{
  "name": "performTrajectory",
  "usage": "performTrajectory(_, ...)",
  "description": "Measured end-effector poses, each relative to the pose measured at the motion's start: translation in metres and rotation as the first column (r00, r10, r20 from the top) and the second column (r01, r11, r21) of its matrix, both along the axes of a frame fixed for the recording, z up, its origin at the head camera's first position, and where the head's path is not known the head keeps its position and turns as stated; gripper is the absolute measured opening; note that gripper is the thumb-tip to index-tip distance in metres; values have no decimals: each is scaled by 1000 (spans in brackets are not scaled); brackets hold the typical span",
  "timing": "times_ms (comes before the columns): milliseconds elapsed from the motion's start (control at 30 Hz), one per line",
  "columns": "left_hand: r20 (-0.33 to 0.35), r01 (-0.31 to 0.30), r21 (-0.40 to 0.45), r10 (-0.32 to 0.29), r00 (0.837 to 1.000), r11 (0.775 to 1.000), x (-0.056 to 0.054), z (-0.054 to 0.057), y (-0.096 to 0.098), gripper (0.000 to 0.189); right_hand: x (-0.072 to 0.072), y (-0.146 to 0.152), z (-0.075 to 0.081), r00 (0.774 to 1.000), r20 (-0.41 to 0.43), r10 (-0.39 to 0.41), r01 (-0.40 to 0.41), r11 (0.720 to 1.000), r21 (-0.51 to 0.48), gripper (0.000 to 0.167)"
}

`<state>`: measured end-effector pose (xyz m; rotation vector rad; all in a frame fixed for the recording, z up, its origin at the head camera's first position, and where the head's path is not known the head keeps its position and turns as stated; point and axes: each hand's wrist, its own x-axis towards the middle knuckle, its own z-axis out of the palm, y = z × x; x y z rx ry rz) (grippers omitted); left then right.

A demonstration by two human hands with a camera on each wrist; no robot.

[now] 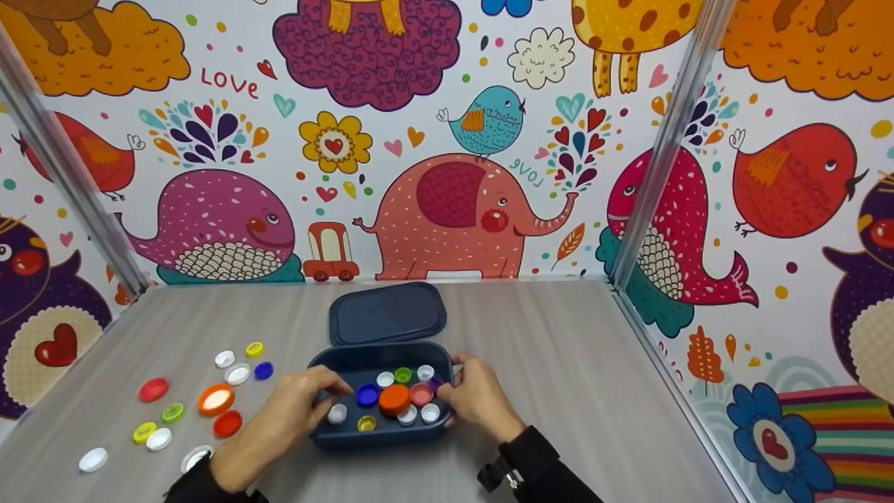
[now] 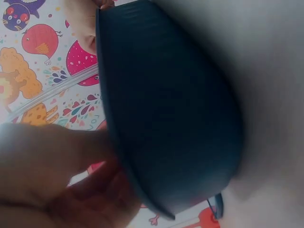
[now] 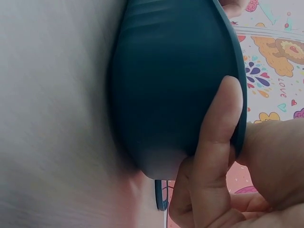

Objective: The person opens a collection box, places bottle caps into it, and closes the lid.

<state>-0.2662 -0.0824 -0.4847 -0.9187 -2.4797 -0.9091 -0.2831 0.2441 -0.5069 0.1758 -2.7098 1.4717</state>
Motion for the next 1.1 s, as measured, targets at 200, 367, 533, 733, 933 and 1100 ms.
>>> performTrajectory(200,1,-17,18,17,1000,1000,0,-3,-1,27,0,-1,0,1000,4,-2,2,1000,-15,56)
performTrajectory(367,48,-72,13,71,996,997,-1,0,-6,23,0,-1,0,1000,5,-2,2,1000,-27,57)
performTrajectory(533,82,-171,8,169,982,985,-4,4,-17,21,1,0,1,1000,14,-2,2,1000,-28,57)
performTrajectory(733,5,-293,59,294,956,954,-12,5,-44,23,1,-1,1,1000,17,-11,11,1000,-13,57)
performTrajectory(933,79,-406,17,404,911,914,-22,1,-86,16,1,-1,1,1000,20,-14,15,1000,-17,58)
performTrajectory(1100,191,-462,-71,467,863,884,-30,-5,-126,21,1,-1,0,1000,15,-11,11,1000,-8,58)
